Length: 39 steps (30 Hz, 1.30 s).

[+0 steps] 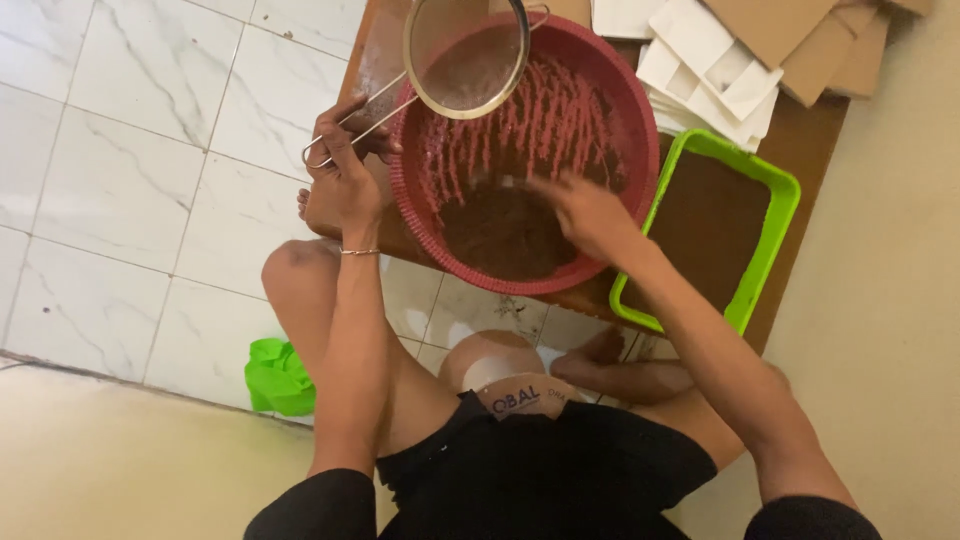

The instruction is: The person sits on the floor and uses a spoon to scoop a brown powder from a red basin into a metal sieve. They then shake the sieve over a green rectangular tray to sift the powder, repeating this process multiple times.

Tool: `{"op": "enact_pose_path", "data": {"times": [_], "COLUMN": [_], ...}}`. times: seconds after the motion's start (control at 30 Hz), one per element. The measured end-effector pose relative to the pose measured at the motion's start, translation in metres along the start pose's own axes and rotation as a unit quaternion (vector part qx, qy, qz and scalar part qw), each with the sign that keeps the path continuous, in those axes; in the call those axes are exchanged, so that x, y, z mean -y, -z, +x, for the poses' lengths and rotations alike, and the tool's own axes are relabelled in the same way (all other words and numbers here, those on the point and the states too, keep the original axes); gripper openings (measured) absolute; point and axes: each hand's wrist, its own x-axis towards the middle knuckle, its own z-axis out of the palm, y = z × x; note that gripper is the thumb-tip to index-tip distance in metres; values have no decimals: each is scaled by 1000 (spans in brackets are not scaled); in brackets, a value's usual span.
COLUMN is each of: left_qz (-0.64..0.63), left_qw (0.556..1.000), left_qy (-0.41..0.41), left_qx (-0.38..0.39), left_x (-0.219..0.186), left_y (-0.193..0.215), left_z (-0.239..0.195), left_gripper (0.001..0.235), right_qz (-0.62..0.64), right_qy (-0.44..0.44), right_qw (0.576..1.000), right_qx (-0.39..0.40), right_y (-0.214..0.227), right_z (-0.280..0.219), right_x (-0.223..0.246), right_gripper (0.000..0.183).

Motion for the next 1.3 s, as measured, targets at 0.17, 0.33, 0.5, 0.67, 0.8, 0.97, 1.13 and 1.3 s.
{"op": "enact_pose_path", "data": {"times": [0.17, 0.33, 0.5, 0.67, 0.8, 0.97, 1.13, 1.3], "left_qz": [7, 26, 25, 44, 130, 127, 171, 157], "left_qw": [999, 998, 999, 994, 987, 988, 979, 974], "left_qy": [33, 44, 36, 80, 74, 74, 105, 155], "left_qx": [-30, -20, -27, -57, -61, -47, -45, -48], "left_x": [2, -5, 2, -5, -22, -13, -26, -33], "left_y": [4, 4, 6, -4, -26, -29, -52, -55], "left_z": [-2, 3, 7, 0, -8, -6, -11, -10], "left_gripper": [56, 61, 63, 71, 75, 77, 80, 77], "right_qz": [-13, 4, -25, -71, -34, -71, -187, -323], "right_qy": [-41, -86, 85, 65, -40, -129, -90, -49], "right_qw": [988, 980, 988, 992, 987, 974, 958, 937], "right_qx": [-148, -179, -125, -76, -150, -173, -198, -121], "right_y": [-19, -32, -24, -45, 13, 32, 16, 10], "right_z": [57, 95, 43, -29, -43, -25, 11, 15], "right_x": [-21, -28, -2, -33, -53, -99, -130, -147], "right_gripper": [46, 47, 41, 57, 56, 43, 47, 51]}}
